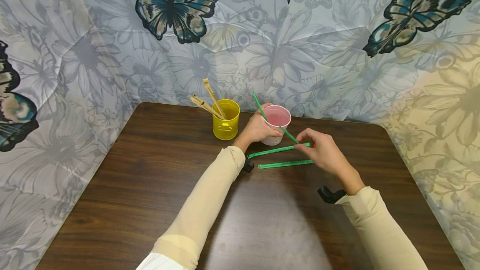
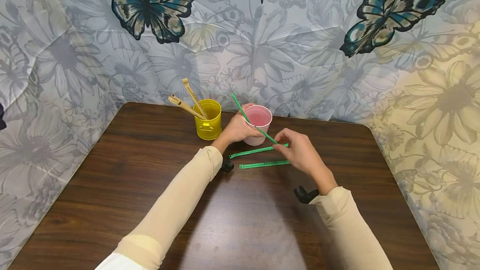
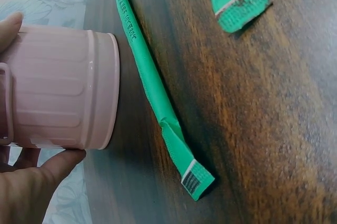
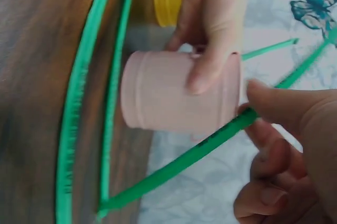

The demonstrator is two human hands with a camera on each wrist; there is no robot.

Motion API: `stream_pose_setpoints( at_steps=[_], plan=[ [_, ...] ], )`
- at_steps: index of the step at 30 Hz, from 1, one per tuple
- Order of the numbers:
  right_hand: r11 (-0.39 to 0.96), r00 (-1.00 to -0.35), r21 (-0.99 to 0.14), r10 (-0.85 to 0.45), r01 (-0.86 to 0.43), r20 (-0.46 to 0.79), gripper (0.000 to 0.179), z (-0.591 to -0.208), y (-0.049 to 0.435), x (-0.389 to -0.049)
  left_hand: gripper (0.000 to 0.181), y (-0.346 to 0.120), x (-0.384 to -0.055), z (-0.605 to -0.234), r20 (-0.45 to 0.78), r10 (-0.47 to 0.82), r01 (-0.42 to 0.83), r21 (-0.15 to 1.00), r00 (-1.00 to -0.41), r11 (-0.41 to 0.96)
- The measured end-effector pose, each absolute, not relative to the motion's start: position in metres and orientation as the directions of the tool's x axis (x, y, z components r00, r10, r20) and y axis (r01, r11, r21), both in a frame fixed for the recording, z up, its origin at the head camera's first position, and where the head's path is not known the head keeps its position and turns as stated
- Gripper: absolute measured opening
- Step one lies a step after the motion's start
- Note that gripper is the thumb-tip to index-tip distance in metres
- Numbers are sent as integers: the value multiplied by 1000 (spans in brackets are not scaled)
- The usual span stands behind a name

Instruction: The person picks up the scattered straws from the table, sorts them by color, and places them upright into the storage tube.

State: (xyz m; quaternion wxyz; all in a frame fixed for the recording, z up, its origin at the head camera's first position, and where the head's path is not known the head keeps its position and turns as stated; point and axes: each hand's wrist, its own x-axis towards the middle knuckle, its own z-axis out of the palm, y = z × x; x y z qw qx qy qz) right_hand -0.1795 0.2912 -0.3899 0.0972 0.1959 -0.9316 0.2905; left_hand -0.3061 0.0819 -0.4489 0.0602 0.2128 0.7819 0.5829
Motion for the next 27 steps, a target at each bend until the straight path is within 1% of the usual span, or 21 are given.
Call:
stream_pose_setpoints(
  at_steps=[5, 9, 19, 24, 27],
  plan=[
    [743, -870, -487, -265, -458, 415, 18, -376, 285, -184, 105, 81, -306, -449, 134, 407, 244, 941, -903, 232],
    [738, -840, -473, -236, -482, 488, 20, -366, 277, -189, 106, 82, -307, -450, 137, 412, 246, 943, -901, 225],
    [695, -794, -487, -204, -529, 573, 14, -342, 254, -204, 104, 80, -309, -451, 147, 419, 259, 940, -896, 223],
    [672, -752, -475, -188, -568, 632, 15, -331, 245, -213, 104, 79, -308, -450, 153, 420, 272, 932, -895, 239],
    [664, -743, -482, -170, -572, 647, 16, -324, 239, -219, 104, 78, -307, -449, 157, 417, 280, 926, -895, 253]
  ],
)
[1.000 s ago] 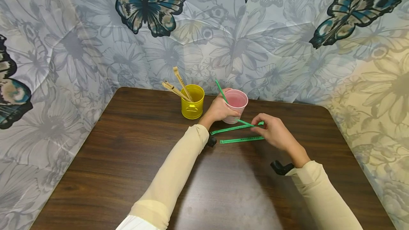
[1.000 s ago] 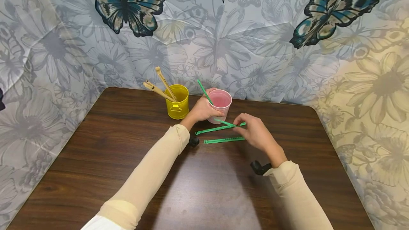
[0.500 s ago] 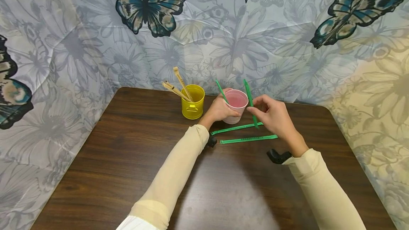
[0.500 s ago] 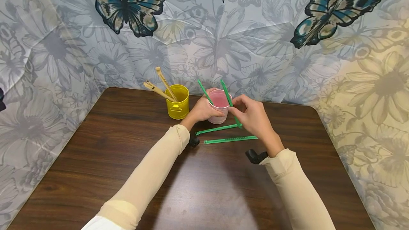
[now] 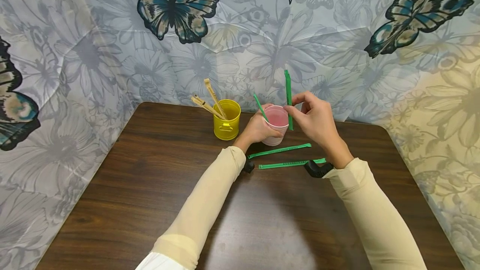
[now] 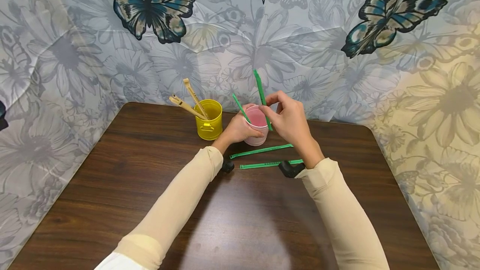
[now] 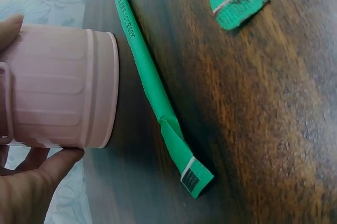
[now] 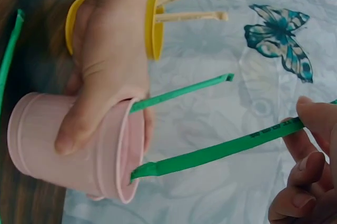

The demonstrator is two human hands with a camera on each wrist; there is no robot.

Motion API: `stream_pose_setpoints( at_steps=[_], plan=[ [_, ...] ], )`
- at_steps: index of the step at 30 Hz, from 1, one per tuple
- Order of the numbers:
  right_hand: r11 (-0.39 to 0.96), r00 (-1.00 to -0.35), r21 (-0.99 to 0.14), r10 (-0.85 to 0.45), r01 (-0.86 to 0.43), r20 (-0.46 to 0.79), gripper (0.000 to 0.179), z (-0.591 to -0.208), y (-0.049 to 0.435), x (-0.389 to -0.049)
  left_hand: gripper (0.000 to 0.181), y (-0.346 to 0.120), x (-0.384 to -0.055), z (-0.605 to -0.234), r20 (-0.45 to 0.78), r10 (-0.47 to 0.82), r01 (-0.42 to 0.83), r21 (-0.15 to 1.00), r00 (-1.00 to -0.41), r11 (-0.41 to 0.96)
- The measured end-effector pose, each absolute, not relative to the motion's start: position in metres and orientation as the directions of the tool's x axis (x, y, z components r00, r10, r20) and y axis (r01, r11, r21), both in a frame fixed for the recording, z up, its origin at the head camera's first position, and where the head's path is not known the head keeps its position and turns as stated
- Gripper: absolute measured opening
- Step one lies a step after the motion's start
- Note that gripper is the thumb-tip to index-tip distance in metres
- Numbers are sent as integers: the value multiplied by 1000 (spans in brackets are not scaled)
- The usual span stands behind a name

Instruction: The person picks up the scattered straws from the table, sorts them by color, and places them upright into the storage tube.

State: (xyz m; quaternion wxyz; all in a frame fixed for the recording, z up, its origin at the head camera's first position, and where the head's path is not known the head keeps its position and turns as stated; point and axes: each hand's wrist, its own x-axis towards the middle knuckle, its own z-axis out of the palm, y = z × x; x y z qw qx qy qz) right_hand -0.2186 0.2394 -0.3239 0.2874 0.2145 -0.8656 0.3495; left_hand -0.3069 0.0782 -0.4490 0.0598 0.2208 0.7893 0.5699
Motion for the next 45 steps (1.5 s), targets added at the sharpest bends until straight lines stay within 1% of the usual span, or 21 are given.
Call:
stream_pose_setpoints(
  at_steps=[5, 9, 19, 24, 28, 31, 35, 39, 41, 45],
  plan=[
    [648, -753, -514, -143, -561, 642, 16, -317, 231, -226, 100, 79, -307, -448, 163, 414, 288, 922, -895, 259],
    [641, -775, -544, -128, -541, 619, 16, -318, 226, -234, 97, 79, -308, -449, 172, 414, 298, 917, -894, 264],
    [695, -849, -549, -174, -465, 500, 16, -345, 223, -251, 94, 79, -309, -450, 186, 437, 311, 921, -880, 235],
    [720, -900, -568, -191, -400, 392, 18, -358, 223, -253, 89, 80, -307, -448, 209, 453, 327, 923, -867, 202],
    [736, -940, -593, -190, -327, 282, 19, -367, 224, -252, 81, 80, -302, -442, 245, 490, 336, 936, -837, 106],
    [734, -952, -609, -198, -301, 231, 21, -371, 224, -252, 74, 79, -297, -436, 252, 512, 322, 945, -821, 51],
    [726, -951, -616, -210, -307, 226, 21, -373, 223, -252, 70, 78, -295, -435, 237, 510, 296, 955, -827, 36],
    [729, -947, -606, -212, -318, 242, 21, -371, 222, -251, 73, 80, -302, -442, 249, 511, 307, 951, -823, 31],
    [730, -943, -600, -219, -328, 249, 22, -370, 223, -250, 74, 79, -305, -446, 242, 507, 328, 941, -827, 85],
    [730, -929, -578, -243, -364, 278, 23, -368, 225, -246, 89, 78, -308, -451, 207, 494, 336, 923, -845, 188]
  ],
)
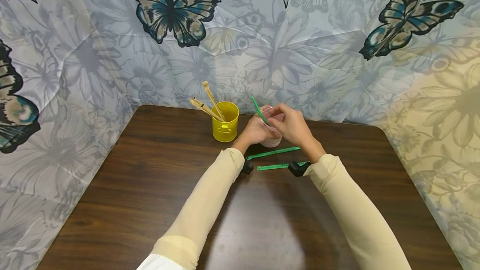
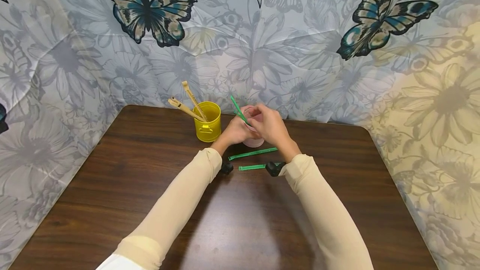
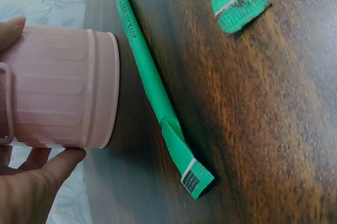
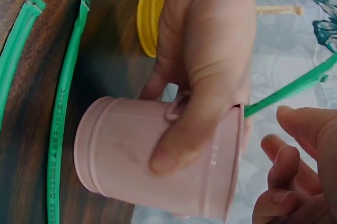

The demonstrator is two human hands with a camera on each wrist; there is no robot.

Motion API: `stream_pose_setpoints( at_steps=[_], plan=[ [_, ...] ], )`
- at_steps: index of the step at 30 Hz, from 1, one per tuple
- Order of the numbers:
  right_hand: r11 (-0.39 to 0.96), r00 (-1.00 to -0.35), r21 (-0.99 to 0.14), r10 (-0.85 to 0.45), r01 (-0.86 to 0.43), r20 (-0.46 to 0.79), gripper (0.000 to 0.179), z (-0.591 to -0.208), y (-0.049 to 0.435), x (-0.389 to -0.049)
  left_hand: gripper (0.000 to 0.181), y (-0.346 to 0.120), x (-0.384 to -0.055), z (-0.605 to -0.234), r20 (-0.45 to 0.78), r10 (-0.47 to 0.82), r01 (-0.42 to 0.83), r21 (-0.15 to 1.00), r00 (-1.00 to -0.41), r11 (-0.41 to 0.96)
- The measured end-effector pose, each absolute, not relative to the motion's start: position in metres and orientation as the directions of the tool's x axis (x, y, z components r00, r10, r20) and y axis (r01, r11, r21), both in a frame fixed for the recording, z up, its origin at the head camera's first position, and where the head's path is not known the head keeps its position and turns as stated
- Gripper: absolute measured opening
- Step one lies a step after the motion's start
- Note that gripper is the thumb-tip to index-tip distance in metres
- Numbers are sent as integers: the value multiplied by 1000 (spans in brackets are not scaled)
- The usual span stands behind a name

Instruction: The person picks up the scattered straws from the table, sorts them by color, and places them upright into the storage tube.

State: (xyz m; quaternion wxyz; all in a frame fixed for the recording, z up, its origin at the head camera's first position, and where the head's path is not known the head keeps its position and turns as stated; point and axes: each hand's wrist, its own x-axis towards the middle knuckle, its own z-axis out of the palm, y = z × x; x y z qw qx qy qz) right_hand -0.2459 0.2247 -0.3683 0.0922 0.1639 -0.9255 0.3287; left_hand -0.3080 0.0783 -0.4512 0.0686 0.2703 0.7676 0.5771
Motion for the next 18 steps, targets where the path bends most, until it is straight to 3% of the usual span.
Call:
stream_pose_setpoints(
  at_steps=[4, 9, 18],
  plan=[
    [742, -923, -555, -249, -377, 294, 22, -366, 228, -239, 102, 78, -306, -451, 179, 483, 302, 934, -857, 189],
    [749, -934, -561, -247, -353, 258, 20, -369, 237, -224, 103, 77, -303, -449, 153, 462, 278, 936, -873, 215],
    [737, -934, -572, -280, -358, 223, 15, -399, 259, -197, 100, 81, -304, -449, 221, 445, 339, 918, -868, 204]
  ],
)
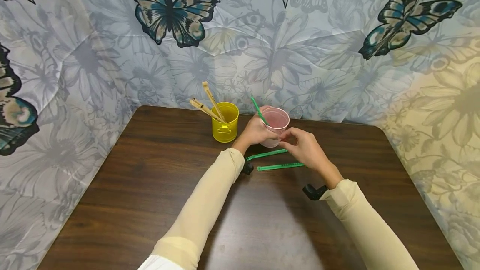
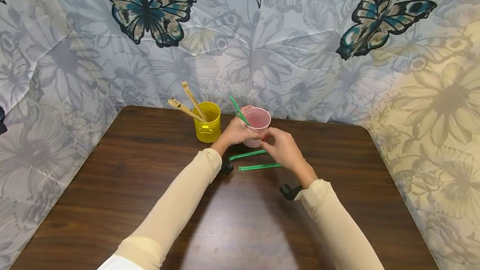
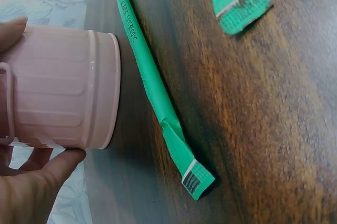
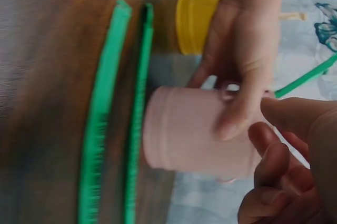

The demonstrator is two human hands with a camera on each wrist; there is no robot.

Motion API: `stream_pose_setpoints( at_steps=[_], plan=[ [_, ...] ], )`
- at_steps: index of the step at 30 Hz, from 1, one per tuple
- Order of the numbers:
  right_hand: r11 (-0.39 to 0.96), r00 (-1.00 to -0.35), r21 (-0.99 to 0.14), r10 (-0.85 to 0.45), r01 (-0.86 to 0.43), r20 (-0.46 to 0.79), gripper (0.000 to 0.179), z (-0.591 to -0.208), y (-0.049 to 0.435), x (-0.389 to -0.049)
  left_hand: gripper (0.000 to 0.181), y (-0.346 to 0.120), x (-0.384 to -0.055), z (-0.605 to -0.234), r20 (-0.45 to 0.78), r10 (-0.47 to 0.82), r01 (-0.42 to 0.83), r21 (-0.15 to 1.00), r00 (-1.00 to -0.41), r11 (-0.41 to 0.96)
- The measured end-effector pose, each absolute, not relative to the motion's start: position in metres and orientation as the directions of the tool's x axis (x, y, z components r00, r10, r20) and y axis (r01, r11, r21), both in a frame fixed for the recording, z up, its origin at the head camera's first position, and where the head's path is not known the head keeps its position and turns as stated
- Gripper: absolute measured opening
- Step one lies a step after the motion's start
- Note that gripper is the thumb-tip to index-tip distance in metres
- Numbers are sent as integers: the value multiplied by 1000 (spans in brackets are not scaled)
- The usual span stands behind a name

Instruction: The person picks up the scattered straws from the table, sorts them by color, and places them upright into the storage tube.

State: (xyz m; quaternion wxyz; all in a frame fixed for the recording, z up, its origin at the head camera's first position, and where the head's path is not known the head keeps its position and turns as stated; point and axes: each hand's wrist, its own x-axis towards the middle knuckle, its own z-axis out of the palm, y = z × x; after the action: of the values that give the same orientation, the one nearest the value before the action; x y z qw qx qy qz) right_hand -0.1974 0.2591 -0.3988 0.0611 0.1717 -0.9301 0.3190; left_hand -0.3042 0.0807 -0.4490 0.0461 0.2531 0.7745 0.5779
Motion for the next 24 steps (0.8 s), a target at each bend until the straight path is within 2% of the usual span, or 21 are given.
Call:
stream_pose_setpoints(
  at_steps=[9, 24],
  plan=[
    [761, -940, -571, -337, -307, 56, 23, -432, 273, -185, 99, 80, -303, -447, 210, 438, 330, 918, -874, 219],
    [785, -935, -526, -350, -327, 59, 25, -457, 276, -180, 99, 81, -304, -450, 215, 437, 333, 919, -873, 212]
  ],
)
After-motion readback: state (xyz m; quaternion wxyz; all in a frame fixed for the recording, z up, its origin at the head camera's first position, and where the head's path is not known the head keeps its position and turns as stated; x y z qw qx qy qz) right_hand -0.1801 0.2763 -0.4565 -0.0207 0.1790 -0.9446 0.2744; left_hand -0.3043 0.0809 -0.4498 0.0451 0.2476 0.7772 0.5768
